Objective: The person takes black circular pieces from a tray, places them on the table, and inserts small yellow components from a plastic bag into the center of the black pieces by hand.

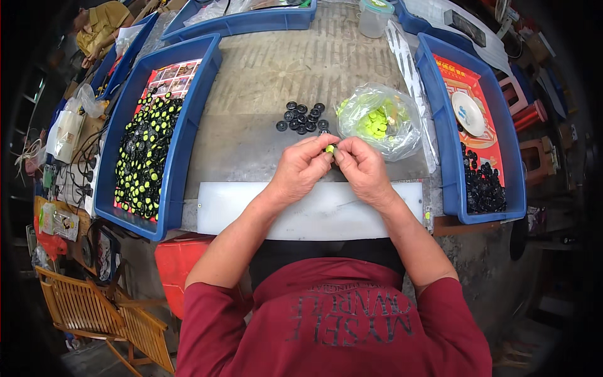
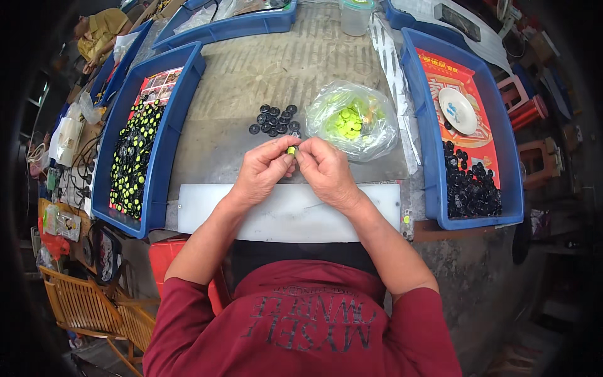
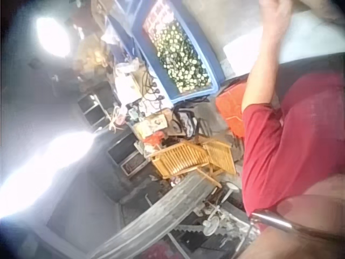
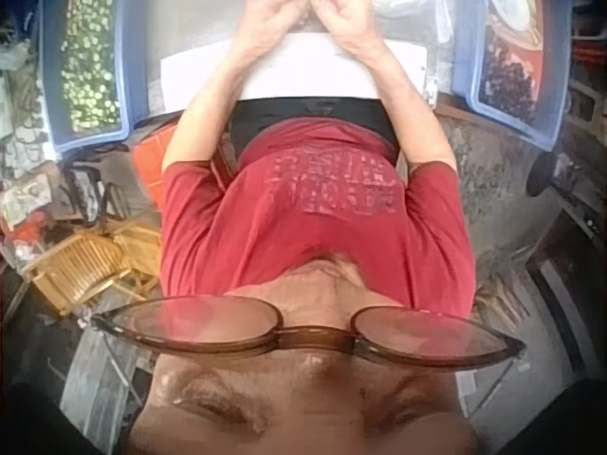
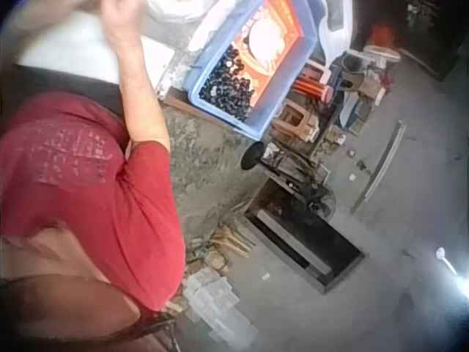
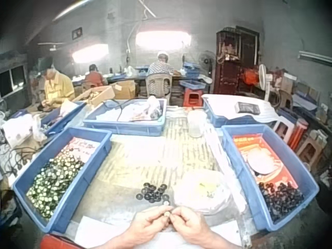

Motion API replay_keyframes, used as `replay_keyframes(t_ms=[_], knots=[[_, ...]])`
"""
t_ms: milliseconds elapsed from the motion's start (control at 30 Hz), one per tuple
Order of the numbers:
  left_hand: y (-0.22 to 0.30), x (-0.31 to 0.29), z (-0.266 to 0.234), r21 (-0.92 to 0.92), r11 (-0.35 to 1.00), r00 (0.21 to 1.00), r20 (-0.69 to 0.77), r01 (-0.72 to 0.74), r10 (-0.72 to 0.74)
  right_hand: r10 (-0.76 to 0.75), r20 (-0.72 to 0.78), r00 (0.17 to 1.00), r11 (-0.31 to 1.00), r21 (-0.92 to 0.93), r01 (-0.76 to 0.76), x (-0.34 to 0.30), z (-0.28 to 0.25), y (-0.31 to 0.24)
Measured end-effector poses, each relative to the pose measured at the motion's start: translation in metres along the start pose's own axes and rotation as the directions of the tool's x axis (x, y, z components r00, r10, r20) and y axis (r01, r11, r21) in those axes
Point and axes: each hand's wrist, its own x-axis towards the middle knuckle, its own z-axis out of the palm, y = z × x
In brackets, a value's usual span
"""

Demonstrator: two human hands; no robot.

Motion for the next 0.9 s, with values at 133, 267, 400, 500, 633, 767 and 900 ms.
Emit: replay_keyframes(t_ms=[133,267,400,500,633,767,900], knots=[[-0.004,0.001,-0.001,0.23,0.967,0.994,0.015,-0.104,0.104,-0.026,0.006,1.0,0.993,-0.112,0.027,-0.001,-0.001,-0.007],[-0.002,0.001,0.001,0.309,0.938,0.986,0.004,-0.157,0.164,-0.064,-0.006,0.998,0.985,-0.162,0.062,-0.001,0.0,-0.009],[-0.001,0.0,0.003,0.286,0.945,0.985,-0.022,-0.157,0.171,-0.073,-0.016,0.997,0.983,-0.172,0.069,-0.001,0.001,-0.009],[-0.002,0.0,0.005,0.247,0.963,0.991,-0.046,-0.112,0.128,-0.066,-0.028,0.997,0.987,-0.146,0.061,-0.001,0.001,-0.007],[-0.004,-0.001,0.005,0.312,0.929,0.972,-0.059,-0.197,0.226,-0.088,-0.009,0.996,0.988,-0.131,0.086,-0.001,0.001,-0.004],[0.003,0.0,0.003,-0.193,0.978,0.996,-0.031,0.08,-0.088,0.061,0.017,0.998,0.985,0.158,-0.063,0.001,0.003,-0.008],[0.003,0.0,0.0,-0.23,0.967,0.993,-0.02,0.112,-0.12,0.091,0.077,0.993,0.908,0.402,-0.114,0.001,0.003,-0.015]])
